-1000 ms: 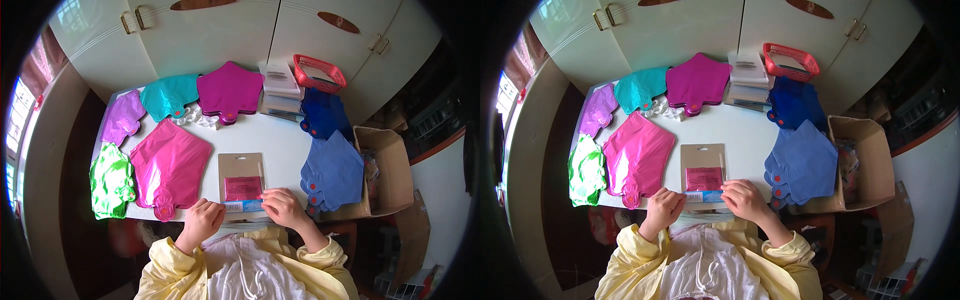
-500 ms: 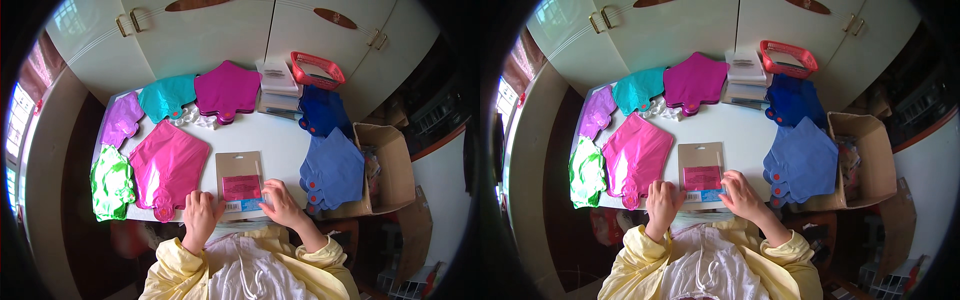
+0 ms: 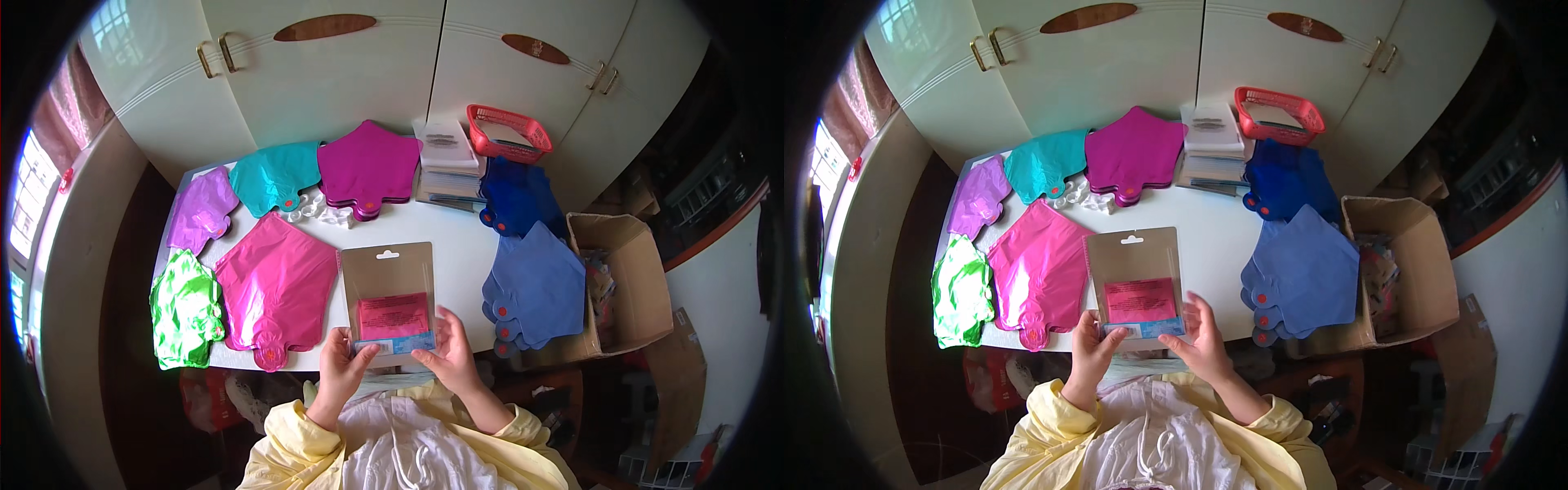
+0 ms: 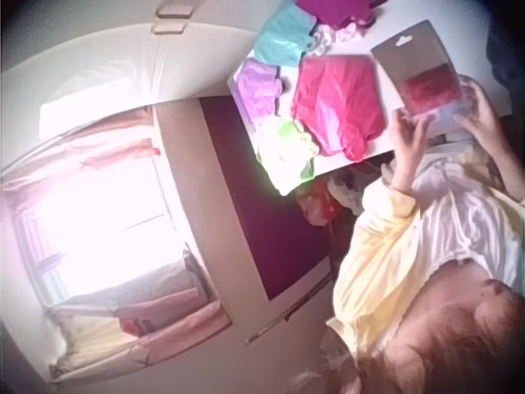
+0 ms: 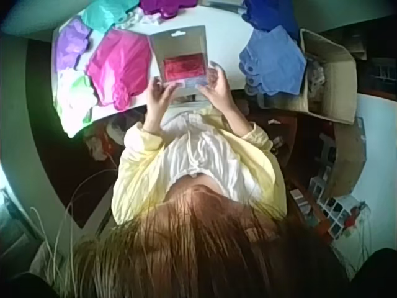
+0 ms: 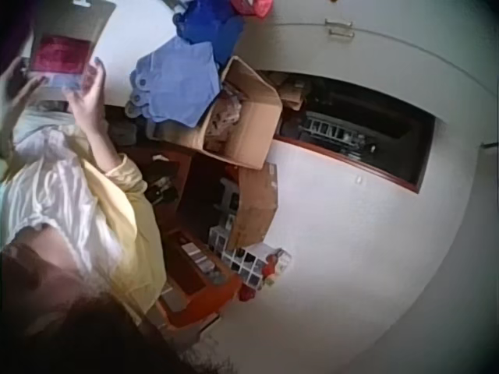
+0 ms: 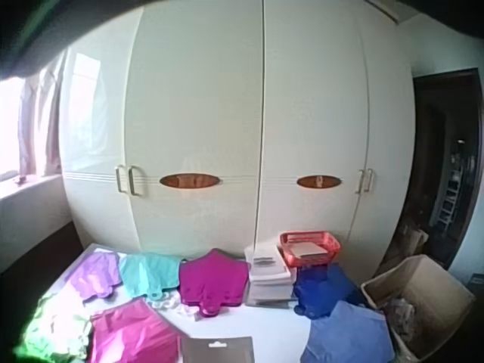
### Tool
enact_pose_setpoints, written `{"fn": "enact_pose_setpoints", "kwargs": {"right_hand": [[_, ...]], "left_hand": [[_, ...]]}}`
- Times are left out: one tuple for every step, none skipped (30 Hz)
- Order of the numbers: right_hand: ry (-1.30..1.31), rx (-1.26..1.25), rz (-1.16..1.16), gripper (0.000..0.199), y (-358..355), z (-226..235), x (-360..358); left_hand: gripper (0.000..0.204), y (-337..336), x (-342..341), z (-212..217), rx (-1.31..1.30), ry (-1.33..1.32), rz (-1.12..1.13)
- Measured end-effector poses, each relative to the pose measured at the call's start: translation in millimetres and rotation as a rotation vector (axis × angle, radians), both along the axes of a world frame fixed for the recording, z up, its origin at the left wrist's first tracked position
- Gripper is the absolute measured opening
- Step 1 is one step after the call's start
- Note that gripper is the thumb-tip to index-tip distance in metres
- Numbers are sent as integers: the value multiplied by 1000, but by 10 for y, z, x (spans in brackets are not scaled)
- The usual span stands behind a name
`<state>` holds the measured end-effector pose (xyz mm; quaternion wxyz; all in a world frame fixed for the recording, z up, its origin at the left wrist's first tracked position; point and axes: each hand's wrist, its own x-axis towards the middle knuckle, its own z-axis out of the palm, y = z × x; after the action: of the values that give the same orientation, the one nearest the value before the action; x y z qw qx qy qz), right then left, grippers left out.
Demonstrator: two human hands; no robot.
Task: Folding and packaging star-shaped plastic sheets into cardboard backing.
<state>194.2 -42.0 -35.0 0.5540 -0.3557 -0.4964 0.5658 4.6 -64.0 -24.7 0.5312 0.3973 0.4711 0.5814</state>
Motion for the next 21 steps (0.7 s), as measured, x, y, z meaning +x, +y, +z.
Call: {"fn": "enact_pose_setpoints", "kwargs": {"right_hand": [[16, -57, 39, 46, -9, 6, 10], [33, -113, 78, 39, -16, 21, 27], [50, -168, 119, 33, -21, 43, 32], [68, -187, 114, 27, -29, 82, 21], [85, -206, 110, 21, -38, 131, 3], [102, -226, 106, 15, -46, 163, -5], [97, -215, 102, 14, -50, 172, -2], [93, -204, 99, 12, -54, 177, 5], [88, -194, 96, 11, -57, 180, 13], [82, -197, 91, 10, -60, 173, 23], [76, -201, 87, 10, -64, 159, 35], [70, -203, 83, 10, -65, 152, 46], [65, -206, 80, 11, -66, 154, 56], [60, -208, 78, 13, -66, 156, 66], [55, -211, 76, 15, -65, 157, 70], [51, -211, 65, 16, -66, 154, 74], [47, -212, 54, 17, -69, 146, 78], [43, -213, 41, 19, -76, 135, 82], [56, -214, 32, 19, -80, 127, 84], [69, -216, 22, 19, -84, 118, 86], [82, -216, 13, 19, -85, 113, 88]], "left_hand": [[26, -14, 5, 42, 1, -23, -10], [26, -26, 6, 69, 13, -28, -12], [26, -37, 4, 95, 27, -32, -12], [26, -43, 0, 111, 41, -36, -12], [25, -48, -7, 119, 44, -37, -14], [25, -55, -15, 125, 48, -38, -15], [25, -62, -23, 126, 51, -40, -16], [24, -67, -28, 115, 51, -40, -21], [24, -72, -32, 92, 51, -41, -25], [23, -75, -34, 80, 52, -42, -29], [23, -77, -33, 85, 59, -50, -33], [23, -76, -30, 96, 67, -57, -37], [23, -74, -27, 102, 75, -65, -41], [23, -74, -27, 99, 79, -70, -54], [23, -74, -33, 95, 83, -74, -66], [23, -72, -36, 94, 87, -79, -78], [21, -72, -31, 113, 66, -88, -77], [19, -76, -21, 146, 44, -97, -77], [17, -77, -14, 164, 22, -107, -78], [14, -84, -27, 135, 16, -74, -90], [12, -100, -56, 85, 11, -41, -101]]}}
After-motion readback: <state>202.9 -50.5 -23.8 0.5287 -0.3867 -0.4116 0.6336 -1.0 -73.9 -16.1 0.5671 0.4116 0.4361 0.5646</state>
